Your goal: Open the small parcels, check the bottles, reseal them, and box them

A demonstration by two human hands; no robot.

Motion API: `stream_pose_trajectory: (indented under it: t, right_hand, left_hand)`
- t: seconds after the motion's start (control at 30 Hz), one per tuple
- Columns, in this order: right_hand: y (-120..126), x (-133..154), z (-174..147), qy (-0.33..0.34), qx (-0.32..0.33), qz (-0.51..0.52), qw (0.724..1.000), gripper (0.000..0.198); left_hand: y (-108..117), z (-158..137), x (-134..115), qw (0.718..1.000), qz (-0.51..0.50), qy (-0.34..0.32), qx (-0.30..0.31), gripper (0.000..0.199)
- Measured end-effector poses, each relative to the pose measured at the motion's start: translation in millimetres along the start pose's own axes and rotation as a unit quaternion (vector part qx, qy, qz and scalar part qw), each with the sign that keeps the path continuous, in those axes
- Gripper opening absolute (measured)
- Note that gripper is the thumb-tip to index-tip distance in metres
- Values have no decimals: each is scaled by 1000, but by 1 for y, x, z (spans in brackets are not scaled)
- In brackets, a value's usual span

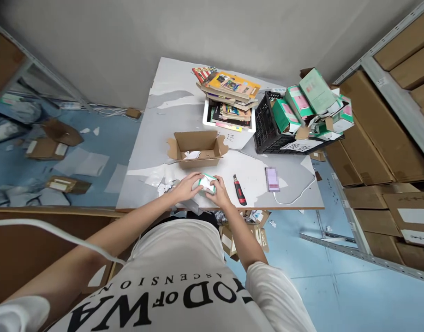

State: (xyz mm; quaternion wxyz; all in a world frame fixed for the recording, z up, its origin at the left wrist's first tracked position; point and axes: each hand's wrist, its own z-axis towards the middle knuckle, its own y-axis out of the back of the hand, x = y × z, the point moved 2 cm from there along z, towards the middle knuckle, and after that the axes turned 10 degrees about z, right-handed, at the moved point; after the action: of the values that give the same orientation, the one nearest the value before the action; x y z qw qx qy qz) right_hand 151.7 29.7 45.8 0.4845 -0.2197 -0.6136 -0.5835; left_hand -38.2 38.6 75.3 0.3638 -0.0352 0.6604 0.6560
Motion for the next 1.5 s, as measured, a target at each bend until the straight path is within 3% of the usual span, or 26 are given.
stream_pose_trajectory:
  t: [0.13, 0.23, 0.3, 0.4, 0.5, 0.57, 0.7, 0.87, 0.97, 1.1, 1.2, 1.27, 1.37, 1.5]
  right_hand:
    - [13, 6, 3, 15, 84, -22, 996, 57]
    - [28, 12, 7, 14, 114, -20, 993, 61]
    - [34, 14, 9, 6, 107, -3, 994, 56]
    - [37, 15, 13, -18, 74, 27, 997, 33]
    - [35, 16, 14, -59, 21, 6, 998, 14]
    - [31, 21, 13, -67, 14, -16, 998, 13]
    - [24, 37, 15, -48, 56, -38, 997, 32]
    - [21, 44, 19, -82, 76, -97, 989, 18]
    - [27, 45, 20, -66, 80, -105, 989, 26]
    - [37, 49, 17, -13, 133, -118, 984, 37]
    - [37, 53, 13, 8, 183, -200, 962, 30]
    - [35, 55, 10, -17, 180, -259, 949, 20]
    - [32, 55, 8, -96, 134, -314, 935, 22]
    - [33, 53, 9, -132, 106, -319, 932, 25]
  left_hand:
    - [-8, 5, -4, 998, -39, 18, 38, 47]
    - [1, 16, -8, 997, -4, -4, 82, 43]
    - [7, 23, -13, 992, 39, -13, 118, 42]
    - [10, 31, -21, 982, 105, -11, 159, 55]
    - [3, 33, -25, 971, 148, 24, 188, 78]
    - [-4, 32, -26, 968, 146, 48, 199, 79]
    - [-14, 30, -25, 974, 127, 42, 185, 69]
    - [-14, 29, -32, 976, 114, 40, 181, 61]
    - [-11, 28, -35, 981, 98, 40, 160, 52]
    - [-9, 26, -27, 987, 47, 61, 144, 56]
    - [-9, 22, -16, 989, -13, 95, 110, 62]
    - [-10, 18, -10, 987, -55, 120, 87, 56]
    - [-12, 10, -6, 985, -84, 141, 57, 55]
    - [-8, 3, -12, 995, -8, 96, -12, 58]
